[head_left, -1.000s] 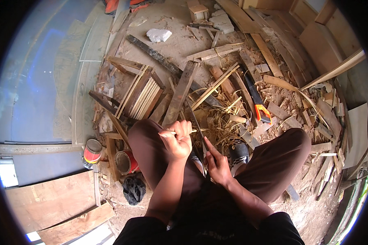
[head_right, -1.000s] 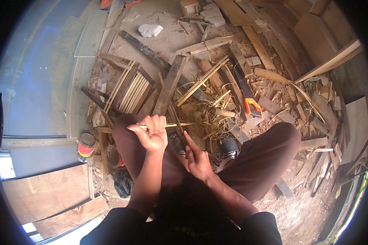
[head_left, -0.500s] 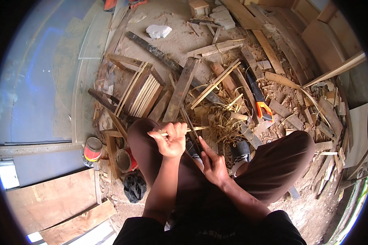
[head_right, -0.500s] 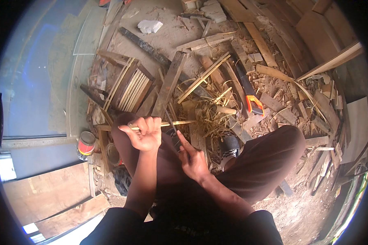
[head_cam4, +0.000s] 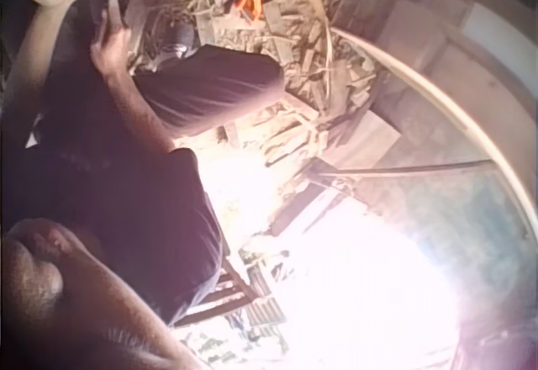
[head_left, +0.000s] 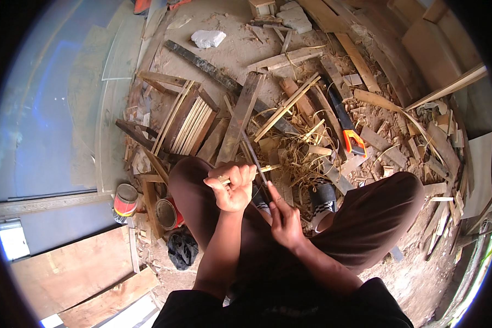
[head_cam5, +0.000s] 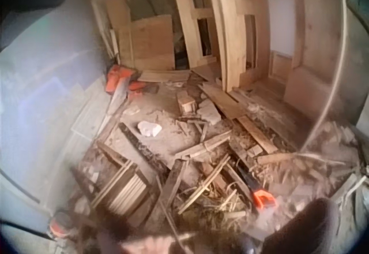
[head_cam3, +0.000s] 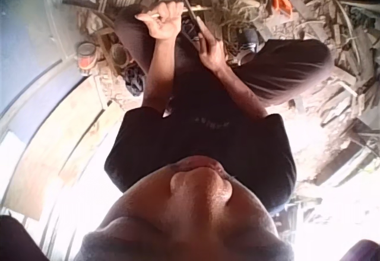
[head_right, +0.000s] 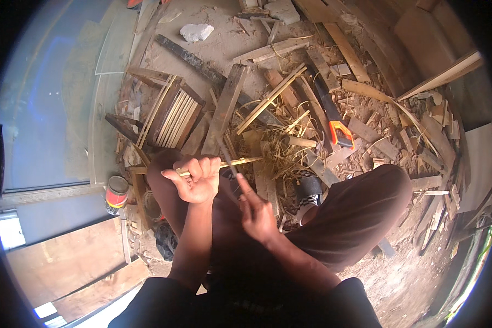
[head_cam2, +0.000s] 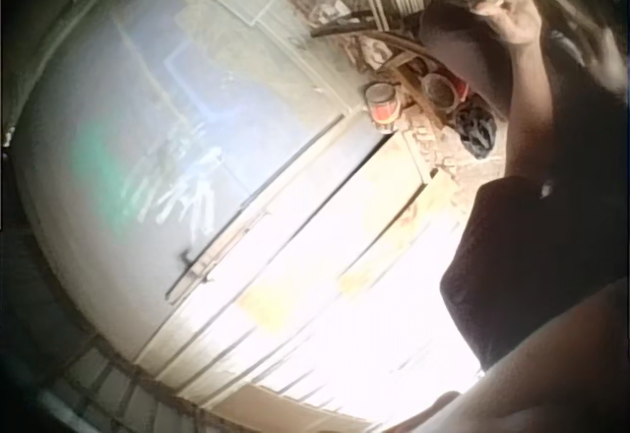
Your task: The person sits cross-legged on the floor and uses a knife to shave thin strips from a small wooden stick. They repeatedly scrape the blade along the stick to produce wood shavings, occasionally pausing to inspect the stick.
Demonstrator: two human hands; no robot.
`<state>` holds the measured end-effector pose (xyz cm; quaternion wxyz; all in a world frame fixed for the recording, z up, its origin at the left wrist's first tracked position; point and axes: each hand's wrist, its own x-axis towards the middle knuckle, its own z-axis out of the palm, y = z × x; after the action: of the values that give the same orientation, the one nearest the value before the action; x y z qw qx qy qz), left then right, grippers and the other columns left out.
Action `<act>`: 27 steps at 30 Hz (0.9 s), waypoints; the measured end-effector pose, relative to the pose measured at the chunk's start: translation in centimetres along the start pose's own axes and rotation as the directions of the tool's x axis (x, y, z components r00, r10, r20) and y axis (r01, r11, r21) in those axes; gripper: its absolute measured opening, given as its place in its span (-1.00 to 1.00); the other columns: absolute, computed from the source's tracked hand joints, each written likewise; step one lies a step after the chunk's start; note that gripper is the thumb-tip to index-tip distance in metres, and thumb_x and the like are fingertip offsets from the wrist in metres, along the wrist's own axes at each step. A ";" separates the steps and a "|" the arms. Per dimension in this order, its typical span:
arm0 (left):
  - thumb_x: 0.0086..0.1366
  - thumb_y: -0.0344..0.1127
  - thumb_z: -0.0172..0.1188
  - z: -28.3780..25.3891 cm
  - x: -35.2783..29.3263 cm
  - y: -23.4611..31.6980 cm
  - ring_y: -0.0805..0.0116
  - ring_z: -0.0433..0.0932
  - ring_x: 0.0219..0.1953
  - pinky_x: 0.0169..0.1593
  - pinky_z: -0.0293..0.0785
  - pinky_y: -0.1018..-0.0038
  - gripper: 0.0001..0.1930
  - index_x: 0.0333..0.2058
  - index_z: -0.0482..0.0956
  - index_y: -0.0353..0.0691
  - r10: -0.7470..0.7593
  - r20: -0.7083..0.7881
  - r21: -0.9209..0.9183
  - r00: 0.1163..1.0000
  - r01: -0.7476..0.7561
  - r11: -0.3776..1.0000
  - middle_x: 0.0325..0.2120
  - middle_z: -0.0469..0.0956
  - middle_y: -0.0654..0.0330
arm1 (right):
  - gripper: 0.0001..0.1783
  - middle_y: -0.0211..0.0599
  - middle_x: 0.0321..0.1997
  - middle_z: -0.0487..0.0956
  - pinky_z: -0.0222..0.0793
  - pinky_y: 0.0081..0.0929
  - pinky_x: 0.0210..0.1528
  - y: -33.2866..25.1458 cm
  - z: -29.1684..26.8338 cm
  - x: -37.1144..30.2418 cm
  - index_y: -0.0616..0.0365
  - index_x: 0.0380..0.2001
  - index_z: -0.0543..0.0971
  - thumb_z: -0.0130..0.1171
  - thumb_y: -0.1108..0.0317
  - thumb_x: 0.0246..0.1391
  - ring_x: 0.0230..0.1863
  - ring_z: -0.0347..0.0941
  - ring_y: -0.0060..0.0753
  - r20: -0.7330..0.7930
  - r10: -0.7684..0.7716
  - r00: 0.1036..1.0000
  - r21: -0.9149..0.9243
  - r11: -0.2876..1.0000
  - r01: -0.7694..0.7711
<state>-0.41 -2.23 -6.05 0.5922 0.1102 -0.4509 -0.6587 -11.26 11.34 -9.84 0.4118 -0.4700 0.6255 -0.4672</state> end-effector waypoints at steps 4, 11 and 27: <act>0.45 0.38 -0.18 0.0 0.5 -0.2 0.48 -0.11 -0.67 -0.49 -0.10 0.41 -0.27 -0.69 -0.03 -0.09 0.012 -0.007 -0.019 1.000 -0.013 1.000 -0.73 -0.09 0.40 | -0.44 -0.24 -0.38 0.45 0.34 -0.49 -0.24 8.1 0.1 0.3 0.12 0.43 0.27 -0.10 0.49 0.39 -0.36 0.28 -0.55 -0.010 0.304 0.952 0.045 0.952 -0.304; 0.45 0.36 -0.15 0.8 1.2 -1.1 0.48 -0.11 -0.66 -0.48 -0.09 0.41 -0.28 -0.67 -0.02 -0.11 0.002 0.051 0.002 0.999 -0.002 1.000 -0.72 -0.07 0.40 | -0.43 -0.45 -0.63 0.38 0.34 -0.54 -0.36 -0.8 0.3 1.5 -0.05 0.46 0.26 -0.02 0.35 0.42 -0.52 0.19 -0.68 0.046 0.139 0.989 0.219 0.965 -0.146; 0.51 0.10 -0.21 -1.0 0.5 0.1 0.45 -0.05 -0.66 -0.47 -0.04 0.41 -0.42 -0.67 0.10 -0.11 -0.011 -0.021 -0.045 1.000 0.010 0.999 -0.75 0.02 0.35 | -0.47 -0.08 -0.21 0.63 0.42 -0.50 -0.02 -0.3 -0.2 0.5 0.00 0.43 0.29 -0.06 0.37 0.43 -0.15 0.52 -0.50 0.121 0.273 0.954 0.111 0.952 -0.286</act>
<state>0.16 -3.13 -6.37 0.5957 0.1065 -0.4291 -0.6706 -11.49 10.87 -9.57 0.5350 -0.3729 0.6324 -0.4180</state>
